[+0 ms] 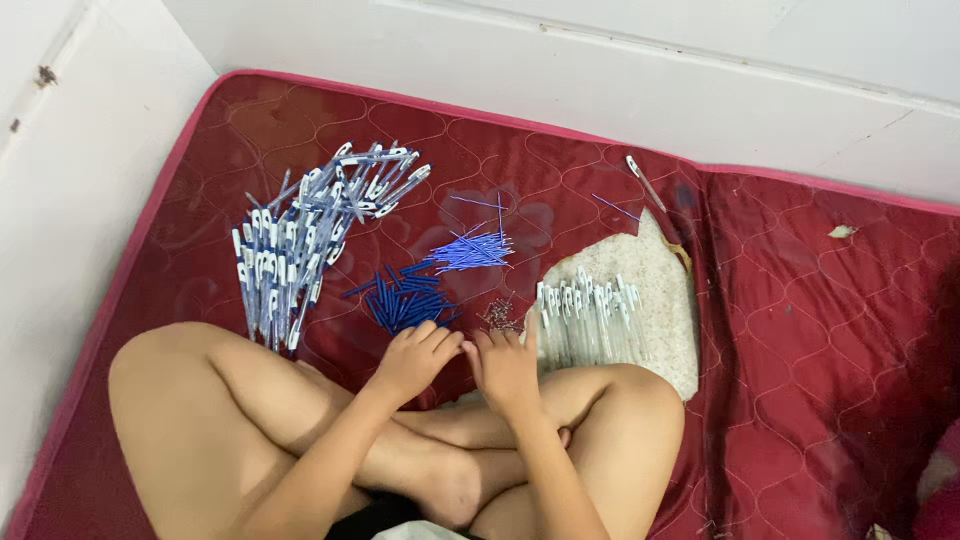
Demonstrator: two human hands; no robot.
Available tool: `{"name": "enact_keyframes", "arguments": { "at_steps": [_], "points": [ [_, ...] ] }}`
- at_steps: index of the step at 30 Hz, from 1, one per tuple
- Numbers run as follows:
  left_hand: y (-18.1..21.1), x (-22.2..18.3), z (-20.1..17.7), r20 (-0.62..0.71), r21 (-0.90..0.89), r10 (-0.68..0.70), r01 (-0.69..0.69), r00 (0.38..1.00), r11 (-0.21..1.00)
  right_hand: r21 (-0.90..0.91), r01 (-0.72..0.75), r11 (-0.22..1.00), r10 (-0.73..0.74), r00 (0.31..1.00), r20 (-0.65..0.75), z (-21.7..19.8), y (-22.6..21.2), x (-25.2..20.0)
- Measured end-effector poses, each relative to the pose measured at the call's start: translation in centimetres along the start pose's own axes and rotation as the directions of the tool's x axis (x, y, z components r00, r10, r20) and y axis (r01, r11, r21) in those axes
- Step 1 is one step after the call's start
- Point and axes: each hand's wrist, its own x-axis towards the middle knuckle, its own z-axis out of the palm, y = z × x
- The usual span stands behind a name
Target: The person assembles pens by hand while sitting on a mattress, picking up small metal springs and blue ink tubes and inserting them into white plastic pen bodies.
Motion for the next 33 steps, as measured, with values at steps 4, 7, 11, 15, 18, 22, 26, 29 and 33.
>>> {"name": "enact_keyframes", "arguments": {
  "at_steps": [4,7,11,15,18,22,26,29,33],
  "points": [
    [0.0,1.7,-0.8,0.03,-0.224,-0.085,0.09,0.996,0.97,0.058,-0.107,0.993,0.089,0.963,0.253,3.1,3.5,-1.5],
    [0.8,1.8,-1.5,0.114,-0.453,-0.117,0.156,0.987,0.878,0.206,-0.2,0.958,0.106,0.914,0.392,2.1,4.8,-2.2],
    [1.3,1.7,-1.8,0.275,-0.609,-0.137,0.282,0.952,0.741,0.295,-0.153,0.943,0.029,0.922,0.387,-0.3,4.5,-2.1],
    [1.2,1.5,-0.2,0.482,-0.677,-0.283,0.558,0.829,0.481,0.298,0.023,0.954,-0.086,0.976,0.201,1.5,4.6,-1.8],
    [1.6,1.3,0.4,0.569,-0.715,-0.433,0.681,0.699,0.159,0.339,0.072,0.938,-0.079,0.997,0.006,1.7,4.3,-0.7],
    [0.1,1.2,-0.5,0.529,-0.638,-0.543,0.728,0.652,0.252,0.33,0.059,0.942,-0.046,0.998,-0.046,0.3,5.0,0.7],
    [-2.9,0.7,-0.4,0.491,-0.553,-0.643,0.78,0.588,0.291,0.322,-0.119,0.939,0.138,0.99,-0.036,0.0,7.6,0.2],
    [-4.3,0.7,-1.3,0.464,-0.447,-0.695,0.822,0.55,0.352,0.278,-0.24,0.93,0.255,0.967,-0.015,1.1,8.6,-0.2],
    [-4.3,0.6,-2.3,0.399,0.024,-0.774,0.838,0.492,0.545,0.174,-0.355,0.919,0.362,0.932,-0.01,1.8,8.2,-0.4]
  ]
}}
